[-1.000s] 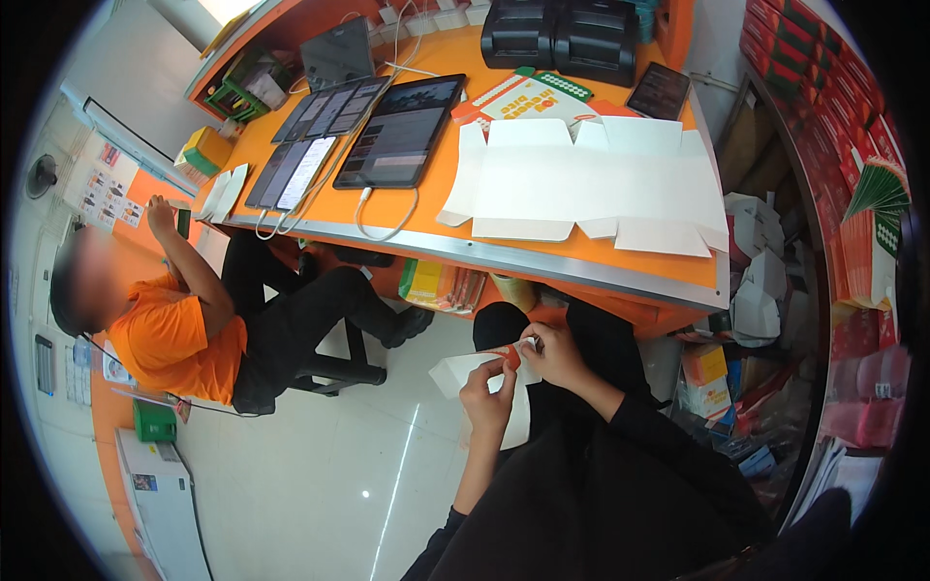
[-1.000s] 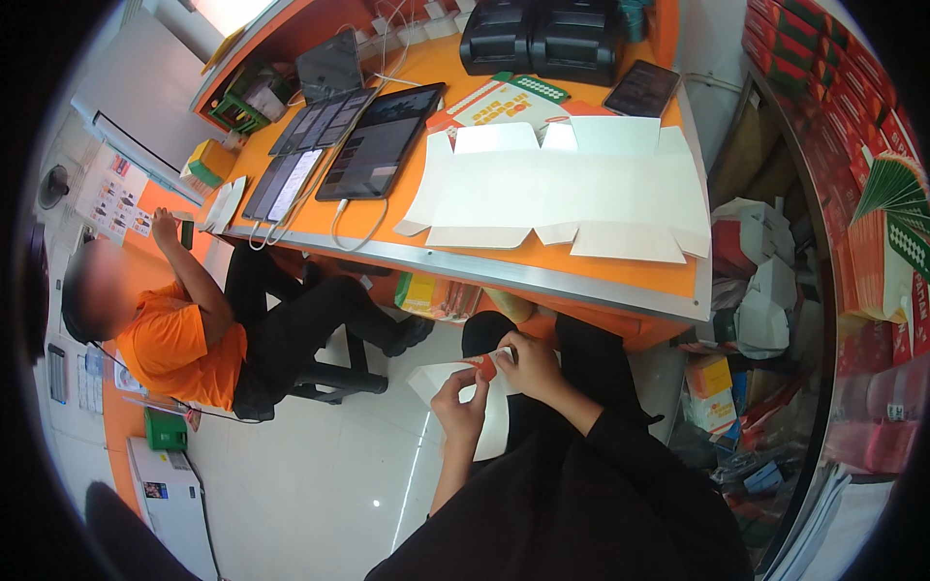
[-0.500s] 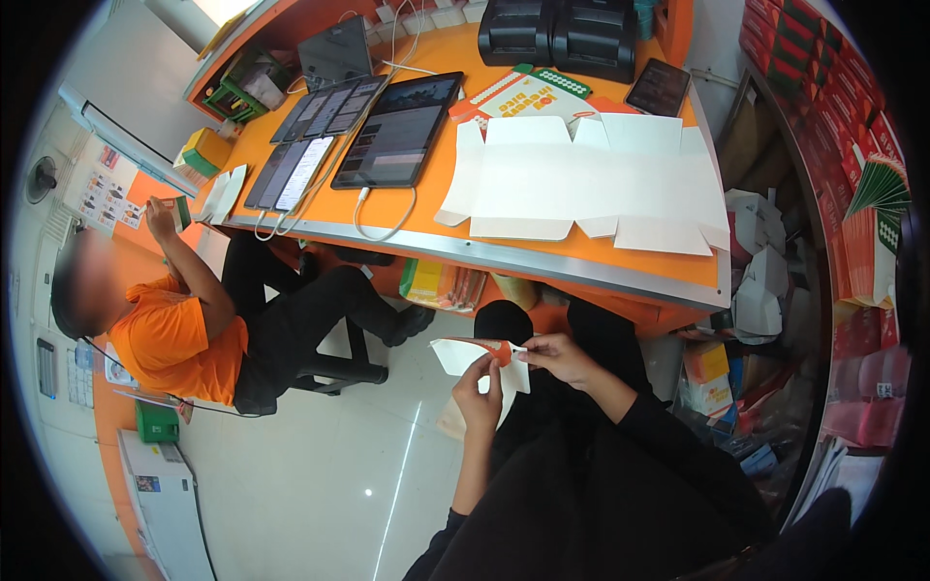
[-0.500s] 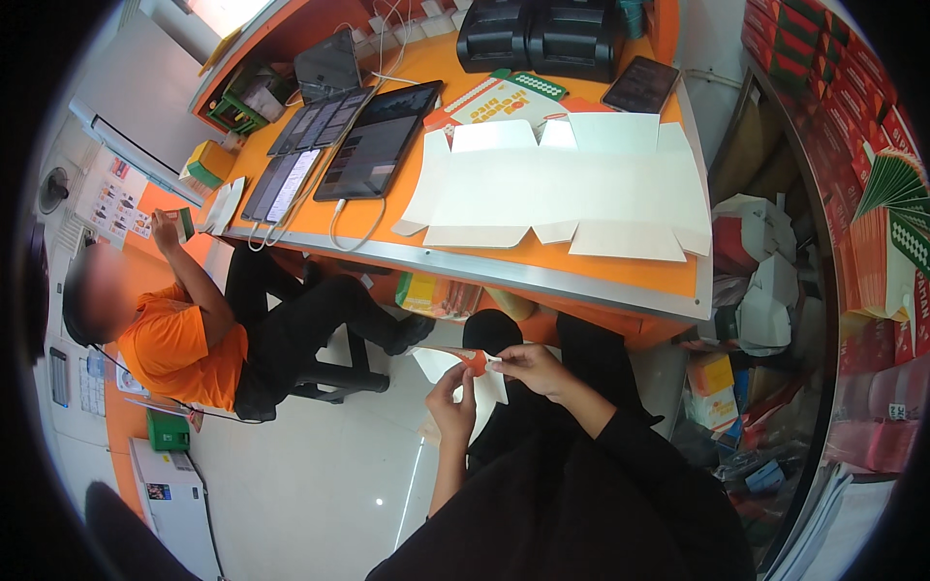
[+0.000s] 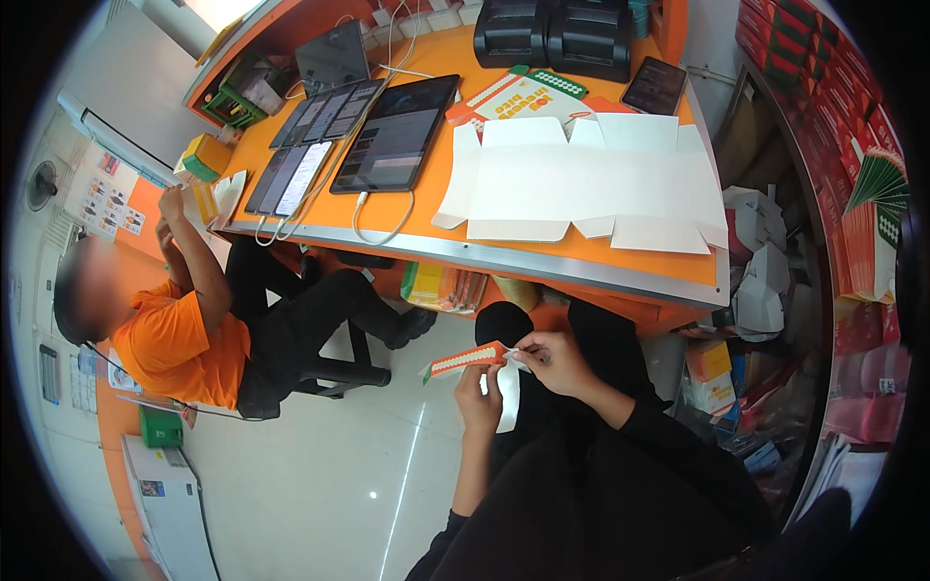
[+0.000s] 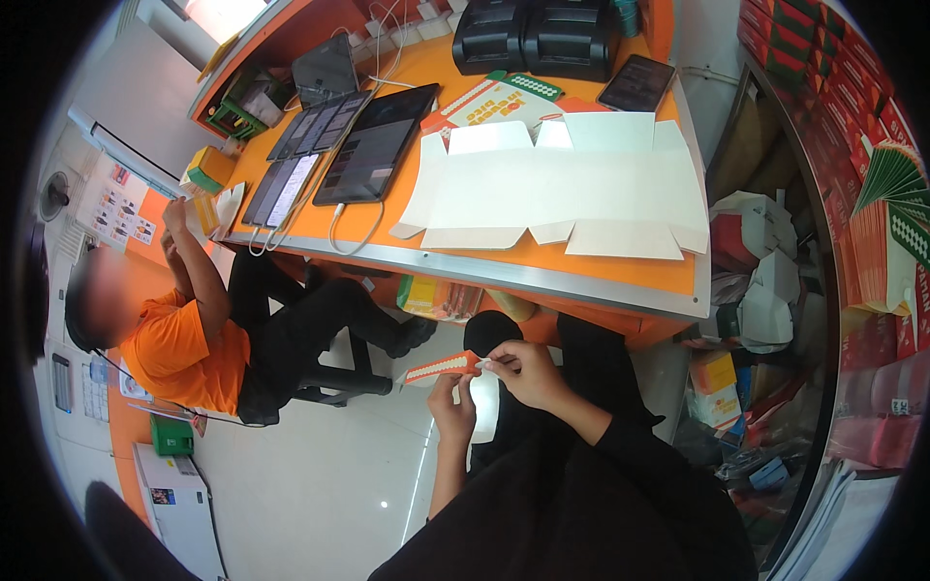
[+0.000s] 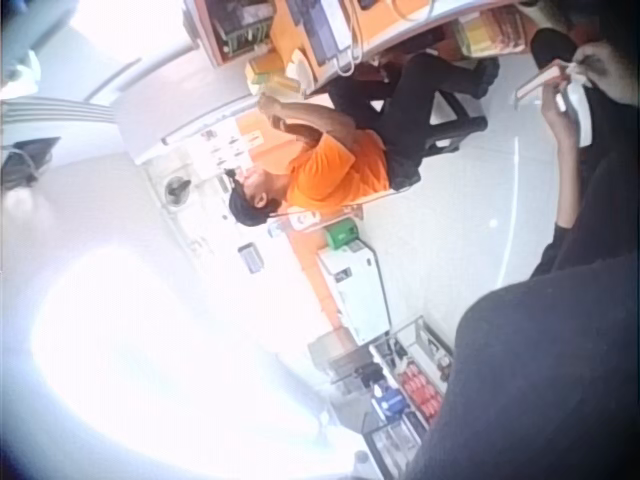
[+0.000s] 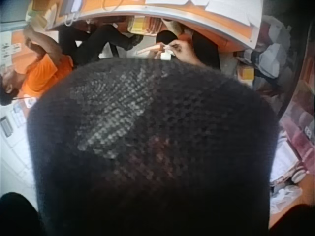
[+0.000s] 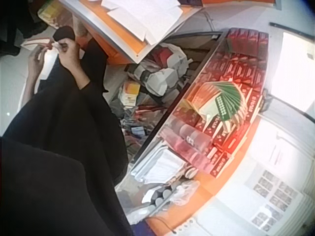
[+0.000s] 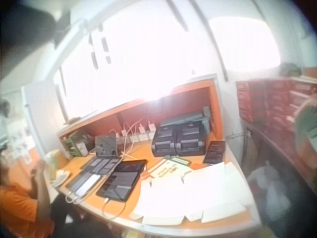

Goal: The person sits on the floor and folds flat white cardboard pieces into small rectangular boxes. They fold the sides up and tuck the flaps to form the box shape, then place the finished boxes into a stack on a nearby metal shelf. The person repeats this process for multiple units.

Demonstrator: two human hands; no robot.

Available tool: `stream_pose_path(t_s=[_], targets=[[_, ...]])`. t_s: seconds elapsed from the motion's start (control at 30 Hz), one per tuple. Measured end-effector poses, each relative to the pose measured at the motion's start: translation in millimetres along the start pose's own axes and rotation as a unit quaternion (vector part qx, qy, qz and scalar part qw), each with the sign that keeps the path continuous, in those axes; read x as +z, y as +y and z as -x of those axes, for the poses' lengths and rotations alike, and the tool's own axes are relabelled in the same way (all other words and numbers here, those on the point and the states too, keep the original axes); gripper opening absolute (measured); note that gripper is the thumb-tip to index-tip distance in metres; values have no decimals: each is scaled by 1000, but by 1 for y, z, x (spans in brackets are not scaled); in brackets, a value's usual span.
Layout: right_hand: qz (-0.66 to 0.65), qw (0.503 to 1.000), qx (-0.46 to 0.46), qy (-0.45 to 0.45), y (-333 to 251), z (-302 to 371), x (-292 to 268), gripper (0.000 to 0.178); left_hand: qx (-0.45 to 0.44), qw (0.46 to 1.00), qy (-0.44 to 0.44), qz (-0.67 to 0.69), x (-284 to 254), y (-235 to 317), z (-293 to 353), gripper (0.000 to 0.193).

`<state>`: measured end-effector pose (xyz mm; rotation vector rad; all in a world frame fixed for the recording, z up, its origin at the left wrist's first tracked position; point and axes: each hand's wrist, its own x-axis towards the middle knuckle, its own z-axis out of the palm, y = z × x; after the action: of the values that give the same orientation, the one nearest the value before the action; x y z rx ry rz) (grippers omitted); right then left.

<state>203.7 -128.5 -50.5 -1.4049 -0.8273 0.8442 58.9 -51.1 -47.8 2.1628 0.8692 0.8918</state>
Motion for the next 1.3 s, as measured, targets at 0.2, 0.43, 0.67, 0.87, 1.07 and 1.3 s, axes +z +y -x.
stream_pose_path(t_s=[0.2, 0.43, 0.67, 0.87, 1.07, 1.3], targets=[[34, 997, -65, 25, -19, 1, 4, 10, 22, 998, 51, 0, 7, -1, 2, 3], [53, 993, -102, 33, -33, 3, 4, 9, -13, 990, 85, 112, 10, 7, 6, 4], [161, 974, -150, 60, -43, 8, 6, 6, 16, 989, 95, 108, 6, 14, 3, 4], [152, 978, -137, 49, -48, 7, 5, 7, -19, 988, 79, 133, 4, 8, 5, 5], [77, 988, -134, 17, -46, -1, -2, 6, -83, 969, 51, 225, 11, 4, 4, 16], [-1, 998, -69, 10, -56, 1, -7, 12, -21, 972, 107, 208, 14, 0, 1, 18]])
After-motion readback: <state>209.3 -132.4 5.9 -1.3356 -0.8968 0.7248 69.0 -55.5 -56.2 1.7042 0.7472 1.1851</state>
